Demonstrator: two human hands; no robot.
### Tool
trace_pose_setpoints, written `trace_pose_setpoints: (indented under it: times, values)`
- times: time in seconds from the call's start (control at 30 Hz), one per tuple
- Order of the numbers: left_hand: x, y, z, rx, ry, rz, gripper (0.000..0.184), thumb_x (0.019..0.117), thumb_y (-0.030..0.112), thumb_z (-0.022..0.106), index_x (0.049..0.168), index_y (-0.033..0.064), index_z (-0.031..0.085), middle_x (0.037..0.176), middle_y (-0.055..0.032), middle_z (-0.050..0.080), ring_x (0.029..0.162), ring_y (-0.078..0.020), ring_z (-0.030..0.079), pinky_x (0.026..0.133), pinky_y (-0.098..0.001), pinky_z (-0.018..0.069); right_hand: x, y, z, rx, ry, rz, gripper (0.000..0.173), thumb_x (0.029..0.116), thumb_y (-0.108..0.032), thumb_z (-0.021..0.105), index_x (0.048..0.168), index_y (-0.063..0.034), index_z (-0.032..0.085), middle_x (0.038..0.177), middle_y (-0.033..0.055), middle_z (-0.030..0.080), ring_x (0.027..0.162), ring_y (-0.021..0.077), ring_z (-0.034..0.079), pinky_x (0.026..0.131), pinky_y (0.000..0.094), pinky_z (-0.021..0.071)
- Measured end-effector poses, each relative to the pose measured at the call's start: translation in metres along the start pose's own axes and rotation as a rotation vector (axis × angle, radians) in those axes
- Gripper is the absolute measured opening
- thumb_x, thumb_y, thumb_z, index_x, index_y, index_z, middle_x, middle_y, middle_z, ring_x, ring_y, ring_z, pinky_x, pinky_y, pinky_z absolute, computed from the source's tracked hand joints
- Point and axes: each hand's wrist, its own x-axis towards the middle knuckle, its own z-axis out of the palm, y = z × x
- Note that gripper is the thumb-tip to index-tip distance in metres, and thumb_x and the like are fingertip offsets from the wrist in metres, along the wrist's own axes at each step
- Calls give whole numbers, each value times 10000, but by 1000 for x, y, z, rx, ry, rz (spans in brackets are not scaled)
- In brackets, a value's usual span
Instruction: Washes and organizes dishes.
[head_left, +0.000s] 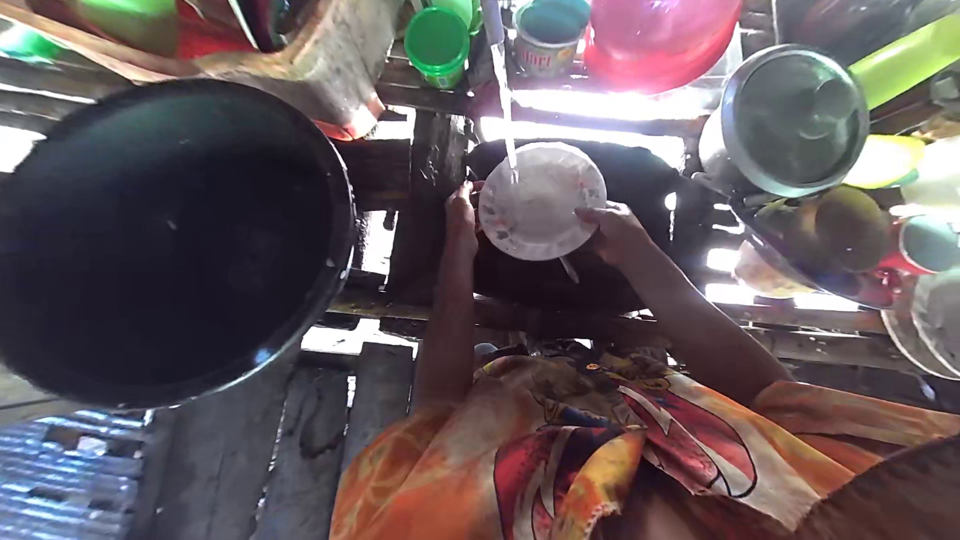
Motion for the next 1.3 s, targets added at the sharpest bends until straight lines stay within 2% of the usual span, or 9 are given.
trace_pose_setpoints:
  times: [0.23, 0.37, 0.5, 0.63, 0.7, 0.8, 1.07, 1.17, 1.3]
  values:
    - [-7, 8, 4, -431, -428, -199, 983, 958, 772, -16, 1471, 66, 436, 1325, -202, 619, 1190, -338, 631, 982, -529, 538, -15, -2, 3, -1059, -93, -1025, 415, 1037, -16, 458, 1423, -58, 605, 1434, 146, 616, 1307, 330, 609, 1079, 522, 491]
    - [-16, 10, 2, -461, -363, -29, 482, 1122, 422, 251, 1260, 76, 555, 1048, -62, 691, 956, -157, 688, 853, -354, 591, 10, 1, -20, -1265, -303, -1520, 449, 1017, 25, 477, 1357, -186, 678, 1459, 92, 607, 1400, 330, 523, 1180, 529, 374]
    - [-17, 4, 1, -405, -291, 109, 367, 1125, 263, 346, 1419, 74, 454, 1218, -107, 654, 1089, -197, 667, 939, -409, 574, 23, -3, -41, -1106, -399, -1296, 527, 946, 56, 420, 1329, -178, 696, 1508, 71, 561, 1476, 319, 418, 1231, 535, 285]
    - [-9, 3, 1, -356, -169, 163, 448, 1133, 332, 295, 1456, 55, 436, 1282, -135, 628, 1142, -216, 645, 969, -429, 557, 25, -7, -31, -729, -156, -770, 403, 958, 72, 428, 1288, 17, 653, 1544, 186, 485, 1431, 270, 474, 1143, 387, 420]
    - [-4, 5, 3, -353, -148, 157, 462, 1126, 376, 309, 1444, 73, 454, 1249, -127, 642, 1107, -219, 658, 937, -441, 573, 23, -12, -16, -395, -129, -392, 413, 1064, -113, 459, 1469, -38, 488, 1499, 132, 519, 1301, 207, 567, 1009, 385, 524]
    - [-3, 13, 4, -295, -114, 174, 484, 1120, 401, 336, 1497, 109, 420, 1311, -127, 620, 1150, -234, 644, 950, -458, 569, 19, -10, 0, 38, -221, -76, 398, 1090, -350, 485, 1405, -109, 514, 1202, 126, 680, 1016, 263, 703, 819, 467, 615]
    - [-9, 15, -4, 188, 99, 260, 432, 1102, 322, 447, 1254, -48, 608, 1130, -210, 666, 1020, -242, 660, 927, -431, 547, 23, 10, 19, 334, -178, -46, 376, 1110, -345, 420, 1346, -83, 550, 1130, 107, 686, 997, 217, 692, 849, 419, 601]
    - [-21, 5, -8, 531, 41, 447, 453, 1052, 205, 509, 1447, -12, 470, 1406, -239, 552, 1273, -314, 574, 1064, -461, 485, 27, 20, 16, 315, 3, -86, 447, 1113, -392, 396, 1317, -43, 587, 1150, 123, 689, 1025, 212, 684, 890, 420, 586]
    - [-47, -10, -4, 825, -280, 927, 500, 918, 196, 694, 1398, 78, 618, 1574, -206, 418, 1485, -386, 346, 1219, -538, 303, 31, 23, 1, 328, 158, -106, 451, 1119, -389, 378, 1325, -44, 582, 1200, 117, 673, 1088, 204, 663, 933, 412, 567]
